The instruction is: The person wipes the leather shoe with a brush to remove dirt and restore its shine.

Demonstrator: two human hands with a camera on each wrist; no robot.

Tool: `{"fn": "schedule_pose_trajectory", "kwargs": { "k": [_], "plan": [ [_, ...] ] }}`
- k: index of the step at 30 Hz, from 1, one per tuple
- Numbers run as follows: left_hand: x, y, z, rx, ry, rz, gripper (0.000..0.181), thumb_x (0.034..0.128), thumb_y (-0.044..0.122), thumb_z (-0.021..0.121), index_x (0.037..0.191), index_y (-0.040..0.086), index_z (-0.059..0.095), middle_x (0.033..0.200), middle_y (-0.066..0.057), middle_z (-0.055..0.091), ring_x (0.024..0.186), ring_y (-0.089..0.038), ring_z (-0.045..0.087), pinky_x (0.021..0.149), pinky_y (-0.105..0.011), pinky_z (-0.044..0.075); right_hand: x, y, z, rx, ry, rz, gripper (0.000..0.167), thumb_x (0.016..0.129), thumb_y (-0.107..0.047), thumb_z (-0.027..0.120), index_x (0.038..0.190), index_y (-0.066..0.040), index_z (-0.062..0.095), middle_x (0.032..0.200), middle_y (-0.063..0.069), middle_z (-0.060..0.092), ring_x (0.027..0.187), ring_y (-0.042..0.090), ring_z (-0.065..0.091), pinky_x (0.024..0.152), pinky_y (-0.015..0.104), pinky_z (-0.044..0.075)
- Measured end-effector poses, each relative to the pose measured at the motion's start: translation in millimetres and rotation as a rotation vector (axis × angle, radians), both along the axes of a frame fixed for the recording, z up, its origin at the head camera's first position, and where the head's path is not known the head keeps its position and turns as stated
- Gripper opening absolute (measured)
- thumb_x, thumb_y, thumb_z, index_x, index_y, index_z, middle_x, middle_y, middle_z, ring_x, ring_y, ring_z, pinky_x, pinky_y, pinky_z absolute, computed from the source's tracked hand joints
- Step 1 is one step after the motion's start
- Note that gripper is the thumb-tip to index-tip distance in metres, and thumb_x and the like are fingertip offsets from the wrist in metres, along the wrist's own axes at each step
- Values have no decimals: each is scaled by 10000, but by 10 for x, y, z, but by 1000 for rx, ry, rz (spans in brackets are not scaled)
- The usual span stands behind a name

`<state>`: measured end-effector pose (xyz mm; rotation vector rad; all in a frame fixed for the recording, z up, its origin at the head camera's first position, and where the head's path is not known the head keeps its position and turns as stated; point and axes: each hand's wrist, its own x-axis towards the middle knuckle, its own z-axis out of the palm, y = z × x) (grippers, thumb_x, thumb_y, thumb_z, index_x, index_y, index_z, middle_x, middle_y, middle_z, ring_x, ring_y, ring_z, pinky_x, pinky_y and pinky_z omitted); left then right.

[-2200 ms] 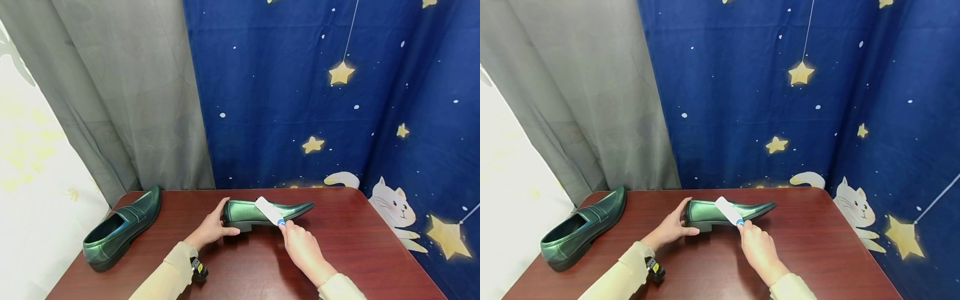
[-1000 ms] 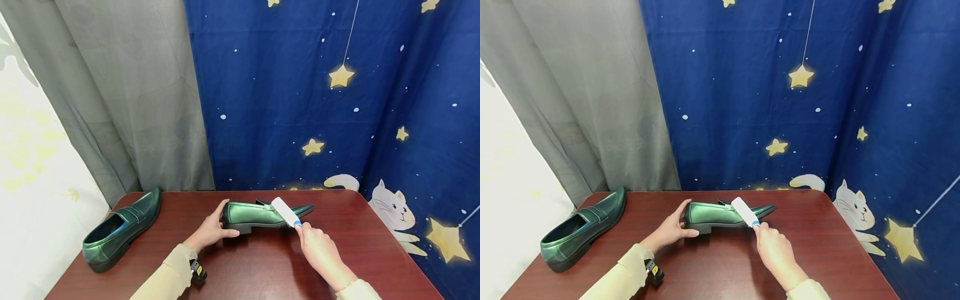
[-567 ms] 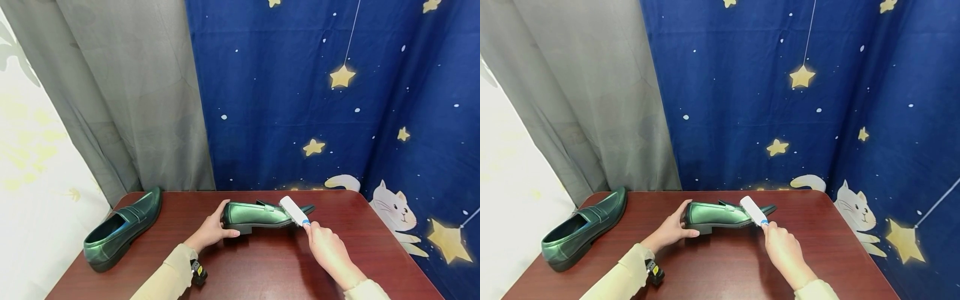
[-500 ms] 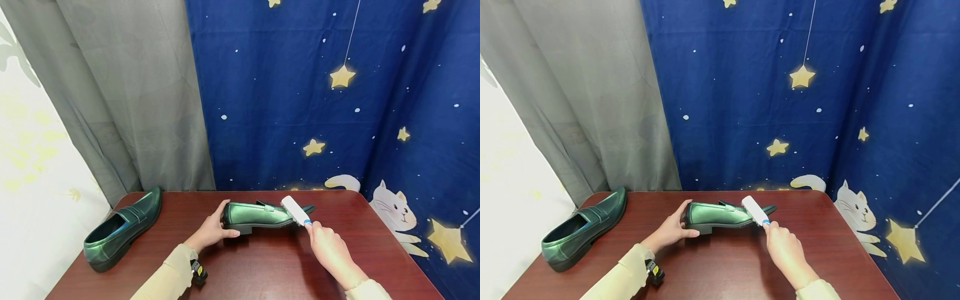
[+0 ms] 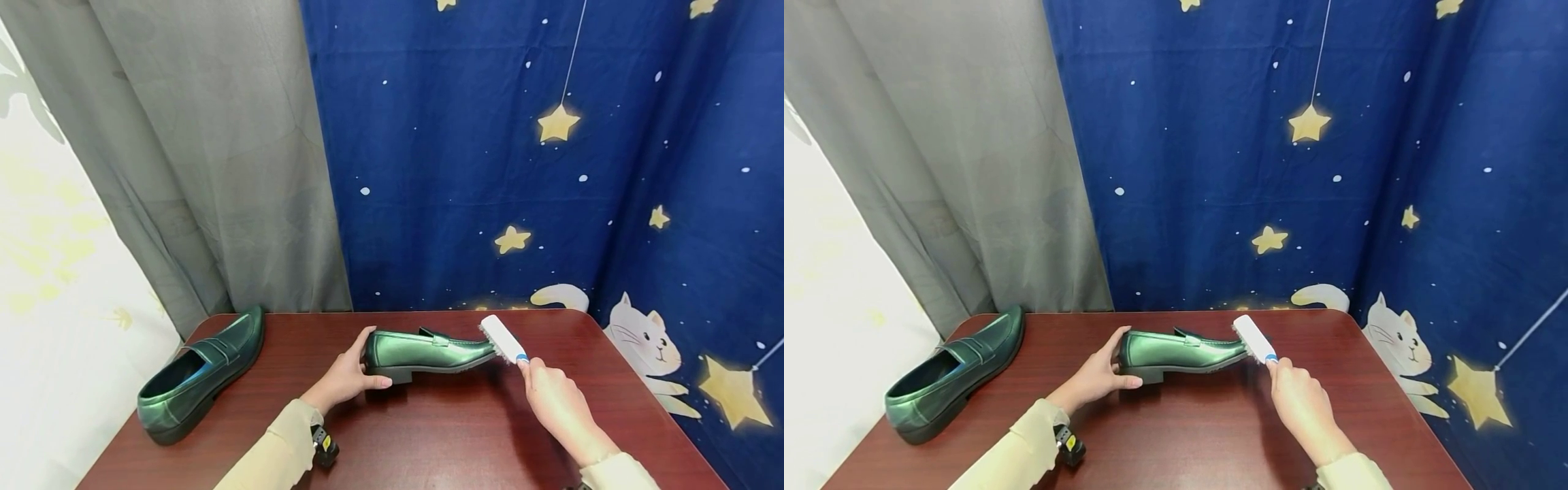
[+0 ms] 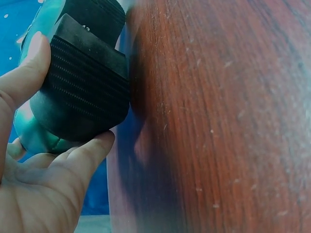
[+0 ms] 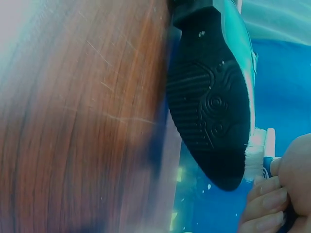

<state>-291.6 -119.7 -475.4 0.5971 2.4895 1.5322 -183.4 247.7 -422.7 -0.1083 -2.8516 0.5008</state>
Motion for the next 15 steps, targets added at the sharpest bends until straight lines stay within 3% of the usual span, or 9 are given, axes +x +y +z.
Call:
{"fn": "schedule_pose_trajectory", "kwargs": {
  "k": [15],
  "plan": [
    [2,-10,2,-27,11,4,1086,728,331,923,1563,337,229,1363,-164,579,1093,-257,679,962,-456,544,-63,148,15,-24,-25,-8,345,1075,-276,455,853,-18,511,689,205,582,621,412,616,539,549,470]
  ]
}}
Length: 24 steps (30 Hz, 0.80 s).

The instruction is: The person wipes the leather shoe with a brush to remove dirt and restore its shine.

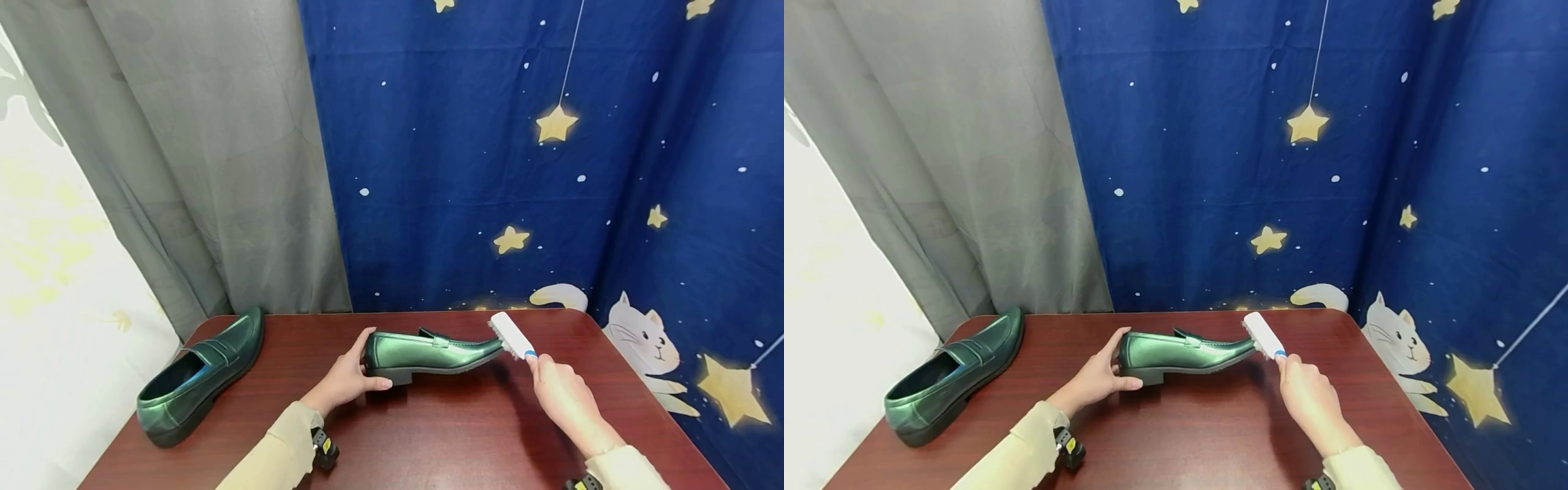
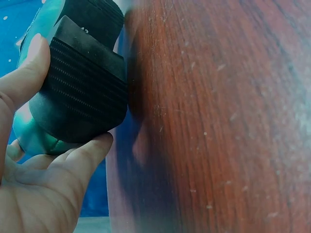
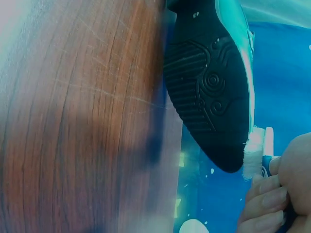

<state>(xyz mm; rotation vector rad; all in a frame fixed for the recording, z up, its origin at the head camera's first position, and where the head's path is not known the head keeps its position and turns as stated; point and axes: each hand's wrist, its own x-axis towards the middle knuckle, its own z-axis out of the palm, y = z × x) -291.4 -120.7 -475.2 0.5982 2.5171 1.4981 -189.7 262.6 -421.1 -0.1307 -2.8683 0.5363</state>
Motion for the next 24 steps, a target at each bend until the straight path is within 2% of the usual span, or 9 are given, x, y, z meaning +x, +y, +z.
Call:
{"fn": "schedule_pose_trajectory", "kwargs": {
  "k": [7,24],
  "plan": [
    [28,6,4,1,8,-1,1092,728,317,924,1565,337,224,1374,-161,572,1129,-277,669,974,-475,540,-15,56,0,-15,-4,-6,356,1078,-277,445,837,-23,508,697,214,594,634,425,621,540,557,468],
    [31,12,8,28,4,-11,1076,733,293,921,1554,355,228,1333,-137,607,1083,-233,680,946,-441,552,-64,134,-10,-18,4,-21,371,1082,-283,435,836,-14,503,666,195,573,625,411,616,549,542,469]
  ]
}}
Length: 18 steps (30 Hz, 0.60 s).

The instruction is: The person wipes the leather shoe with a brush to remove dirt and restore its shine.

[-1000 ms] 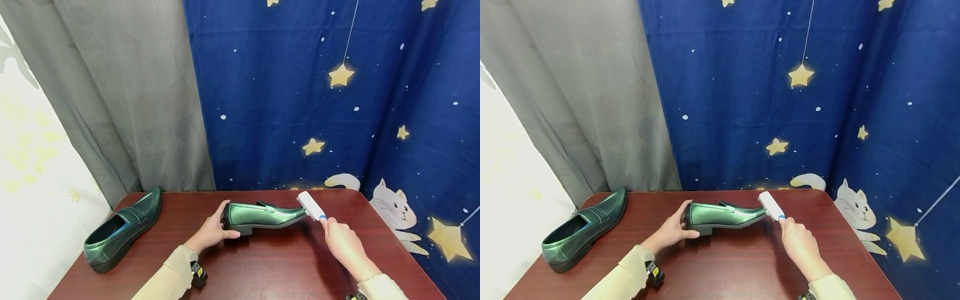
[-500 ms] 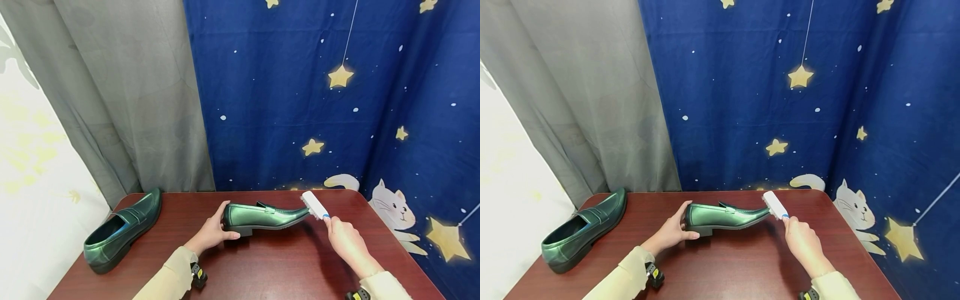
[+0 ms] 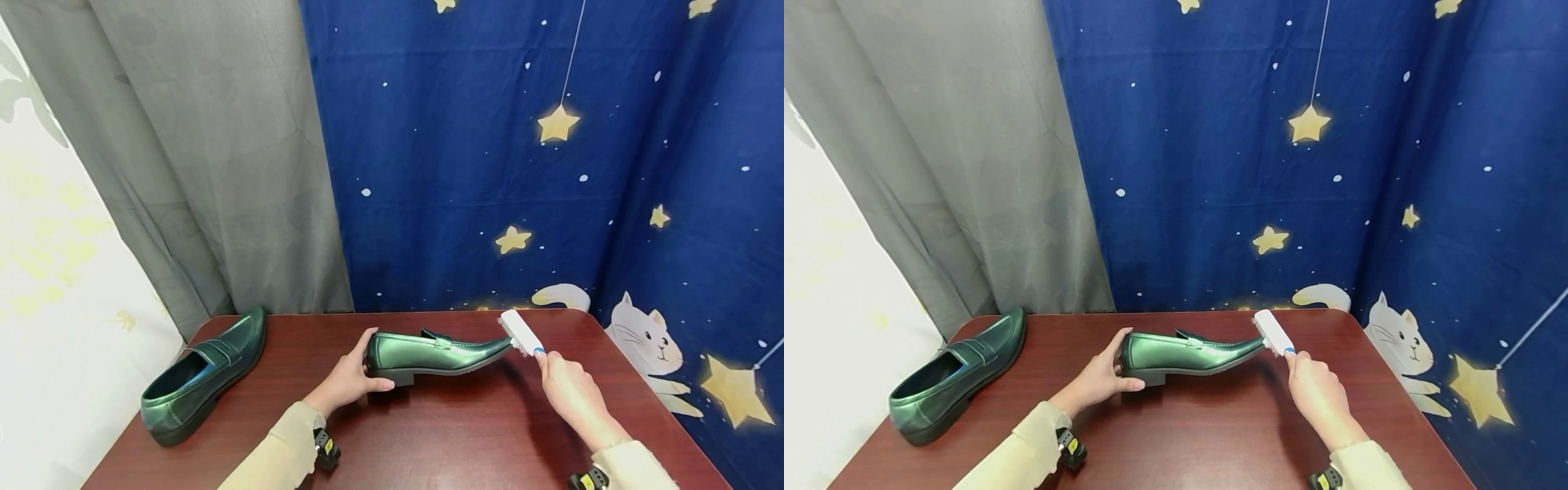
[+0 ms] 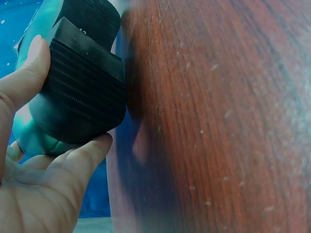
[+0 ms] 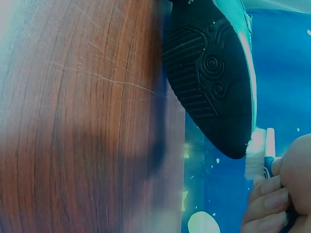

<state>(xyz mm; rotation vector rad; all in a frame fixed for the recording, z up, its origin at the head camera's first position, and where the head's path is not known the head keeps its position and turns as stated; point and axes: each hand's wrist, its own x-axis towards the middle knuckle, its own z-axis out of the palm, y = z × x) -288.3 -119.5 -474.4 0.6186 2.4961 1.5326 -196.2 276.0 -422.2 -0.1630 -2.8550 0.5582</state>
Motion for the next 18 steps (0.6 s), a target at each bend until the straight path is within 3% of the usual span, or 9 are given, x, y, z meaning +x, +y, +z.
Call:
{"fn": "schedule_pose_trajectory", "kwargs": {
  "k": [18],
  "plan": [
    [-4,3,0,-43,9,16,1091,736,340,915,1570,343,212,1345,-145,600,1081,-227,676,953,-439,546,-17,33,12,11,-3,-9,373,1080,-289,425,845,-14,517,674,173,578,605,368,599,533,521,455]
  ]
}}
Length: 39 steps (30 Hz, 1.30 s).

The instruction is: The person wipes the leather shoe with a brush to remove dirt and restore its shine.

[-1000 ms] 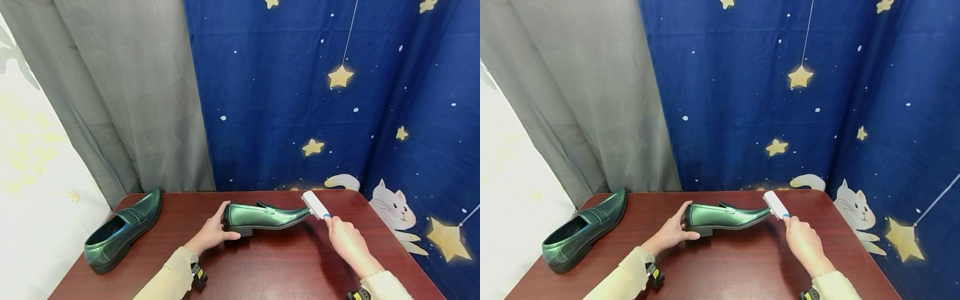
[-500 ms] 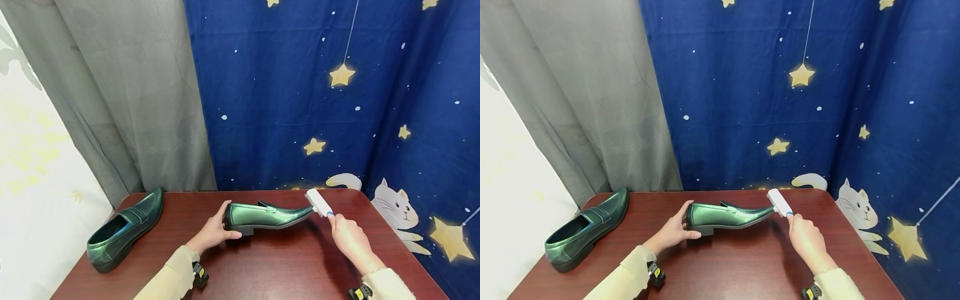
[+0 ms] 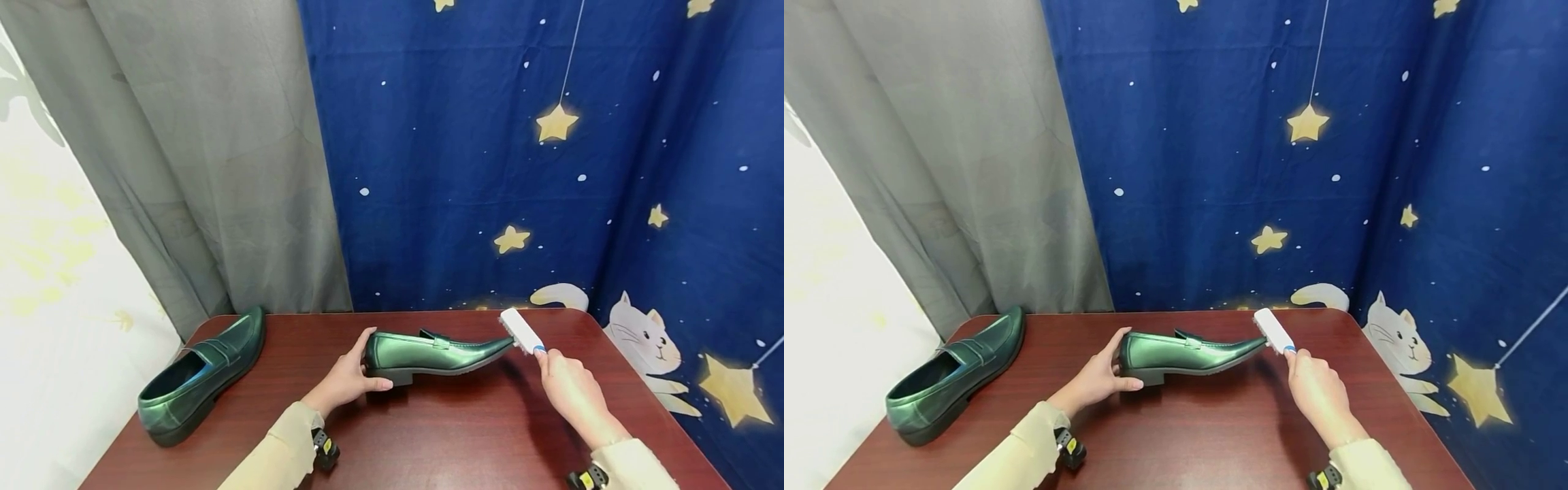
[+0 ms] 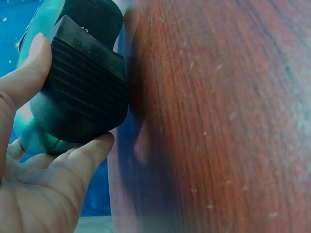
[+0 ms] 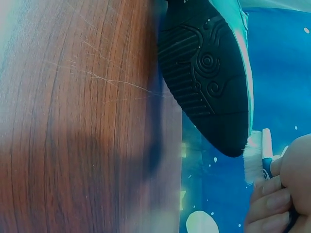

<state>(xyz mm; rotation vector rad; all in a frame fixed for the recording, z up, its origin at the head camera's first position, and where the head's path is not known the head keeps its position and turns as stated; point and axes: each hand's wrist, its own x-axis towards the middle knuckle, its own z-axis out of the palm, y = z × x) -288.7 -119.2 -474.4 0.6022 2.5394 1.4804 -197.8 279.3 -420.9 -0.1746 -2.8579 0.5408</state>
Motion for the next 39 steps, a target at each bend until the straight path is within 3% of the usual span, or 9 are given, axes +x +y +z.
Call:
{"fn": "schedule_pose_trajectory", "kwargs": {
  "k": [7,20,31,39],
  "plan": [
    [5,-3,5,0,0,2,1096,733,343,917,1573,329,213,1348,-153,607,1061,-217,684,949,-435,546,23,-50,1,-21,20,22,385,1083,-291,428,822,-22,515,635,143,540,616,371,603,561,523,460],
    [3,-4,1,9,-12,1,1094,742,332,913,1578,325,207,1365,-161,593,1086,-244,680,947,-437,548,49,-180,-20,-16,33,33,348,1065,-240,454,852,22,534,684,217,588,658,447,630,590,570,480],
    [4,-2,-3,20,-22,-3,1087,744,328,912,1575,328,211,1390,-149,587,1105,-247,672,964,-443,543,80,-243,-42,-17,5,20,343,1067,-244,456,874,29,530,676,194,576,610,373,613,572,533,486],
    [-10,-1,-2,22,-23,-6,1078,744,333,912,1569,331,219,1391,-145,595,1099,-239,667,969,-449,541,123,-353,-71,6,63,37,353,1064,-247,464,841,22,515,659,226,570,608,439,617,558,563,484]
  ]
}}
